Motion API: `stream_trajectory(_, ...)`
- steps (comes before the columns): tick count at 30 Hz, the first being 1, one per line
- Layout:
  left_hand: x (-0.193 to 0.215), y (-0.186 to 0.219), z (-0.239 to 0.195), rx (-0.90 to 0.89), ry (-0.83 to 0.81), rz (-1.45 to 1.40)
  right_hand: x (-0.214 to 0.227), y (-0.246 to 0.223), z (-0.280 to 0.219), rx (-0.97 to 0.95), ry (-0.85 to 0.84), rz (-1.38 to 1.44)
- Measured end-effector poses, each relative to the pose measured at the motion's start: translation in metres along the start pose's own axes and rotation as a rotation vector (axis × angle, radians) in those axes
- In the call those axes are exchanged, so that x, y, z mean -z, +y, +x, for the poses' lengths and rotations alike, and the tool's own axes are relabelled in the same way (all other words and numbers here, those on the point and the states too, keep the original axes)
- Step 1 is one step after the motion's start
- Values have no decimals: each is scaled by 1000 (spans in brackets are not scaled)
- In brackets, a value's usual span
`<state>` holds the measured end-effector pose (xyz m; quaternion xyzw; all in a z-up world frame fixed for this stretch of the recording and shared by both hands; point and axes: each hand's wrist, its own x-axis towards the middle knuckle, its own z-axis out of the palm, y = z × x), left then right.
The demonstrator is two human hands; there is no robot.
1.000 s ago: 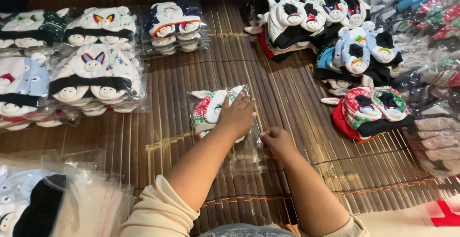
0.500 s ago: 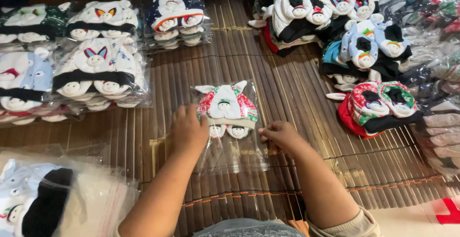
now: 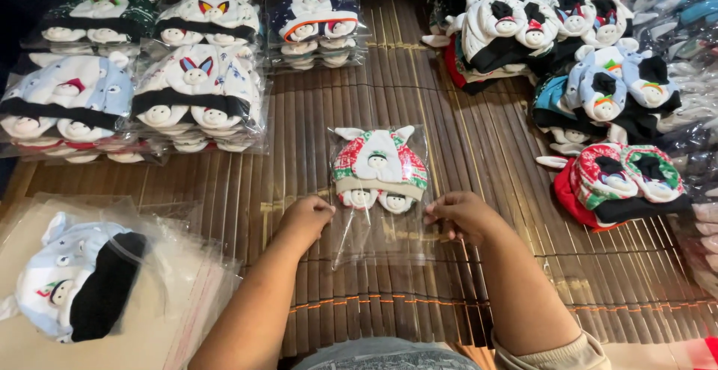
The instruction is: Packaging baby hats and mittens into clear plastic bags.
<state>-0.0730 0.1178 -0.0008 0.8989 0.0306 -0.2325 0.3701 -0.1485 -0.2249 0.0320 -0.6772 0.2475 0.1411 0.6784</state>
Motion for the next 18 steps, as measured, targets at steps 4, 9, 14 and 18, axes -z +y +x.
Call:
stream_trajectory(4, 8, 9, -15, -12, 24, -159, 5, 10, 8, 13, 4, 27)
stream_trajectory(9, 3, 6, -8, 22, 11, -147, -2, 1, -2, 9, -1, 39)
stream_trajectory(14, -1, 6, 0, -11, -60, -326, -1, 0, -1, 2, -12, 42)
stream_trajectory(18, -5, 4, 4, -21, -58, -463, 2, 5, 3, 8, -11, 36)
